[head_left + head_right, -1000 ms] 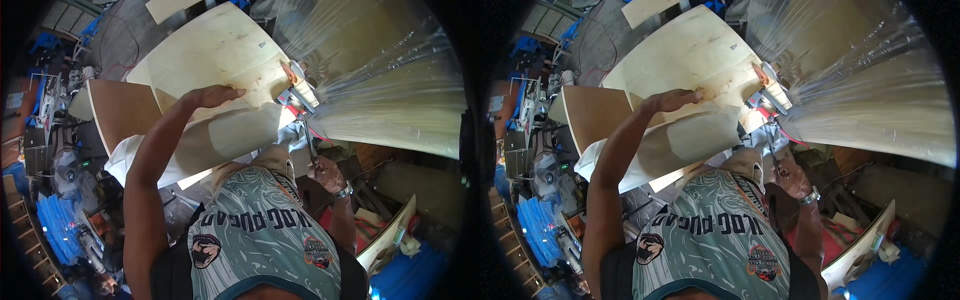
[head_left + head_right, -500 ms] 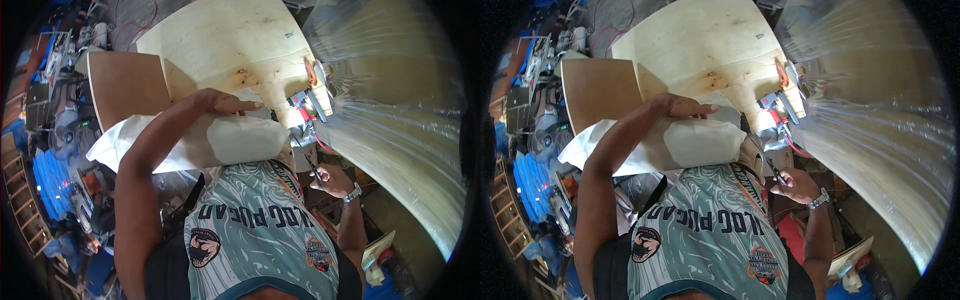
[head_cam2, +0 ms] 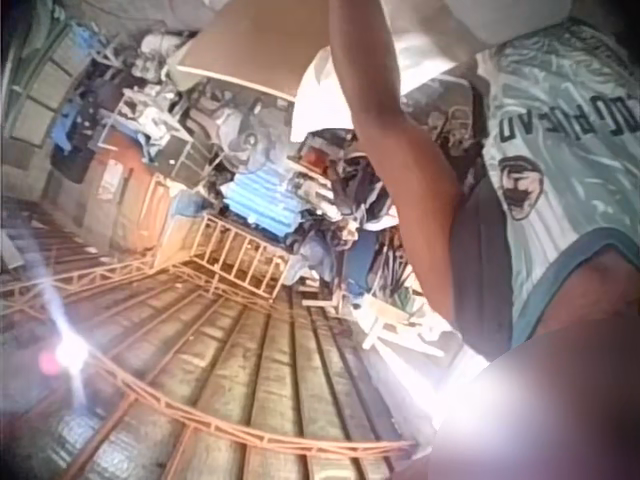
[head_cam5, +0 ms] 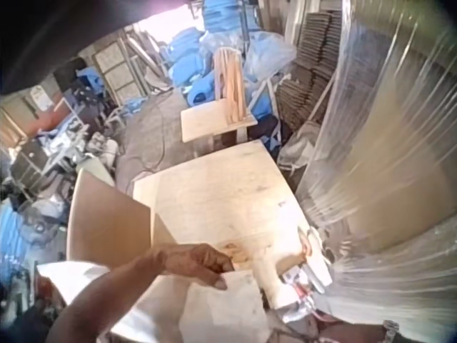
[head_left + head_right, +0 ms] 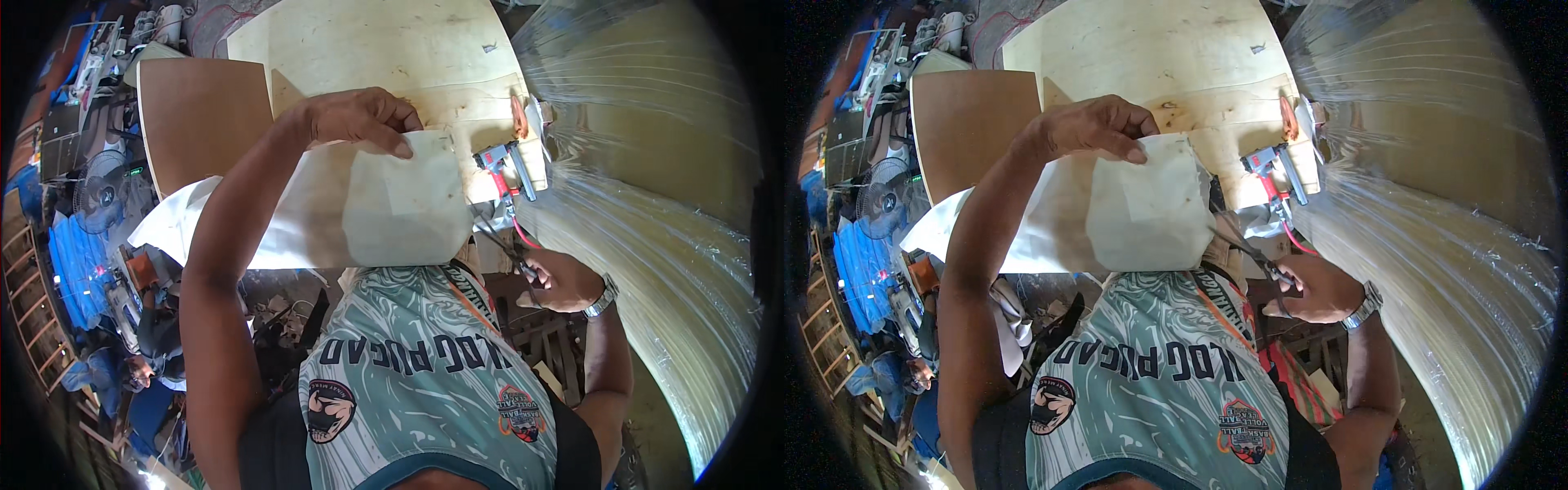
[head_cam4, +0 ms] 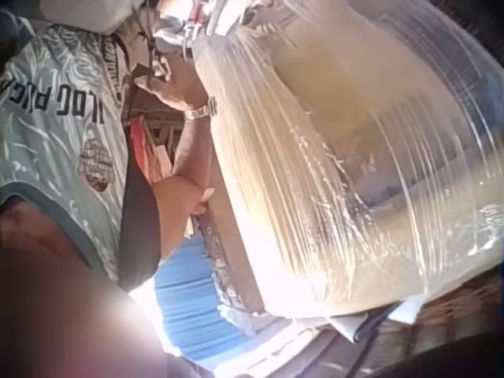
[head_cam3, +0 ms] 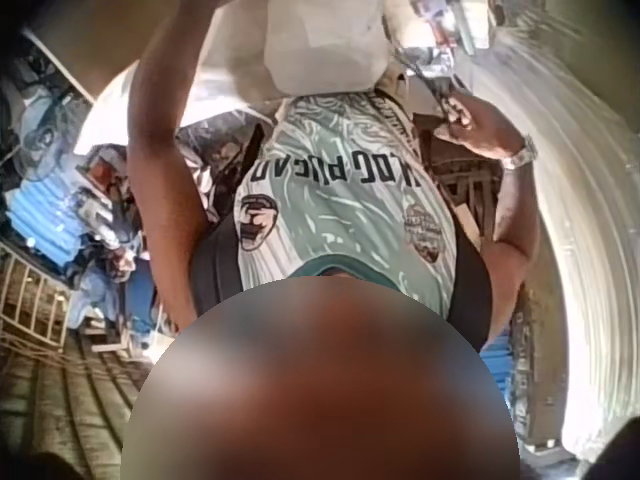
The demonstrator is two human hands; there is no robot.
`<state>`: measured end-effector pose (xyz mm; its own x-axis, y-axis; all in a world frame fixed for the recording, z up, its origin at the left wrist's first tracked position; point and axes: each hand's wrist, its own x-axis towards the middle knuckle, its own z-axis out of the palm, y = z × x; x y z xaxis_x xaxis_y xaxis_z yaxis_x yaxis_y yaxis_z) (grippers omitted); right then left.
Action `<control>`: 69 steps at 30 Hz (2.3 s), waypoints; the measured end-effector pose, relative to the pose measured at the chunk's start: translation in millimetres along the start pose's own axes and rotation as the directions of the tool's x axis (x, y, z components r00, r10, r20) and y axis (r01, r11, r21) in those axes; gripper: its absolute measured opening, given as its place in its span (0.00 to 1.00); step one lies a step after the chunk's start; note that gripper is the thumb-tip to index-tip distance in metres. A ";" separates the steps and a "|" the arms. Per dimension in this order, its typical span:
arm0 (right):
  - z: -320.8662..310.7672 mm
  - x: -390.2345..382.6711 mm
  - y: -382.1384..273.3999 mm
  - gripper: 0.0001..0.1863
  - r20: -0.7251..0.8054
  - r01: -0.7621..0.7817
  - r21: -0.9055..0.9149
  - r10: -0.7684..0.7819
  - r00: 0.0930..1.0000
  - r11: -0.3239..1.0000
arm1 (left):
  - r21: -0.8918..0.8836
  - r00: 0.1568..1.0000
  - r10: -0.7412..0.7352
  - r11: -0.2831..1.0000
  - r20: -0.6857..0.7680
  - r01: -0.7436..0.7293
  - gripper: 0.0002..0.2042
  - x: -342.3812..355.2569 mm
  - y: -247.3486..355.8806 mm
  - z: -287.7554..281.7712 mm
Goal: Applying and securing white foam padding to a wooden furniture frame using a pneumatic staple gun and scissors.
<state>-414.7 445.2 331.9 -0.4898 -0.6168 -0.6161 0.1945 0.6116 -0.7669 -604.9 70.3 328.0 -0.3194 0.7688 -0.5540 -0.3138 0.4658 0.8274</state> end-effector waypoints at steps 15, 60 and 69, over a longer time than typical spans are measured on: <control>-40.9 30.9 -53.9 0.12 0.021 0.072 -0.140 -0.070 0.997 0.987 | 0.278 0.978 0.088 0.960 -0.192 -0.032 0.10 -4.7 10.8 2.3; -41.0 103.1 -127.9 0.27 0.181 0.193 -0.582 -0.106 0.978 0.790 | 0.337 0.832 0.298 0.930 -0.468 -0.144 0.10 -41.2 8.0 40.0; -31.0 131.0 -154.9 0.26 0.211 0.254 -0.609 -0.155 0.965 0.752 | 0.576 0.656 0.565 0.783 -0.501 -0.234 0.09 -35.2 -2.4 34.1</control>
<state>-535.4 285.0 375.5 -0.3238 -0.7945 -0.5137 -0.4956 0.6049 -0.6232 -562.4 57.0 348.7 -0.8345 0.5480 0.0576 0.3445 0.4373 0.8307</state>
